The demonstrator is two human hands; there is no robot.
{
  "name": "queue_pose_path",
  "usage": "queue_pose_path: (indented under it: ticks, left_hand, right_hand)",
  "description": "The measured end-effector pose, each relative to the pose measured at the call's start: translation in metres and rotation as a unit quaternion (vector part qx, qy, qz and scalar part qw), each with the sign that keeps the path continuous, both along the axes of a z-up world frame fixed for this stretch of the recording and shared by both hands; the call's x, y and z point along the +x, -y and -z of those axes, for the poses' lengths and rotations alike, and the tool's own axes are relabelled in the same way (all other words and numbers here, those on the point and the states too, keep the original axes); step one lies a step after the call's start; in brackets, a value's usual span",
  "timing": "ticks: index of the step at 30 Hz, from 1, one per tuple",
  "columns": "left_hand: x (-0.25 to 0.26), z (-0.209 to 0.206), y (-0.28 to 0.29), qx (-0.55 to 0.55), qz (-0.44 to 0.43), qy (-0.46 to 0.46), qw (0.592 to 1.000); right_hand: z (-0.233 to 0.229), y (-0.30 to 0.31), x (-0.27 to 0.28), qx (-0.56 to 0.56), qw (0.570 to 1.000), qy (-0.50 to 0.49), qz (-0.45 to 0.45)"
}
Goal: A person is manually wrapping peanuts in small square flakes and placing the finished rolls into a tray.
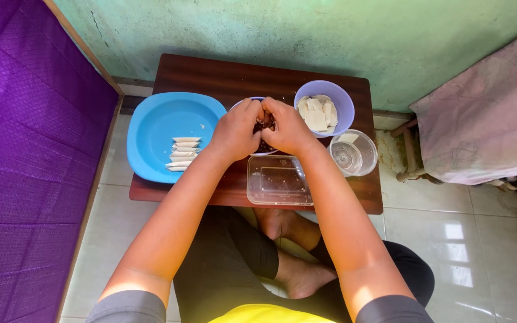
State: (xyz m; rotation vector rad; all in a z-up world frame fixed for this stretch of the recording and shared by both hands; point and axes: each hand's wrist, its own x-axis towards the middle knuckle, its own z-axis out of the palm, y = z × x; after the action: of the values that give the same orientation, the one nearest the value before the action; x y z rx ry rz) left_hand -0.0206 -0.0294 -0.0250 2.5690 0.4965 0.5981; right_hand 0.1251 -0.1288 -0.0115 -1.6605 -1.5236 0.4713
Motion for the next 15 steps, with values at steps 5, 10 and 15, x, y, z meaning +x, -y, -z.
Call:
queue_pose_path:
  ticks: [5,10,15]
  left_hand:
    - [-0.012,-0.004,0.004,0.026,0.009,0.027,0.999]
    - [-0.024,-0.011,-0.003,0.040,-0.006,-0.022,0.999]
    - [-0.011,-0.023,-0.011,-0.019,0.000,-0.229,0.973]
  right_hand:
    - [0.015,0.001,0.001,0.015,0.999,-0.028,0.006]
    - [-0.031,0.007,-0.016,-0.087,0.990,0.108,0.007]
    - [-0.039,-0.008,-0.019,-0.284,0.907,0.310,-0.011]
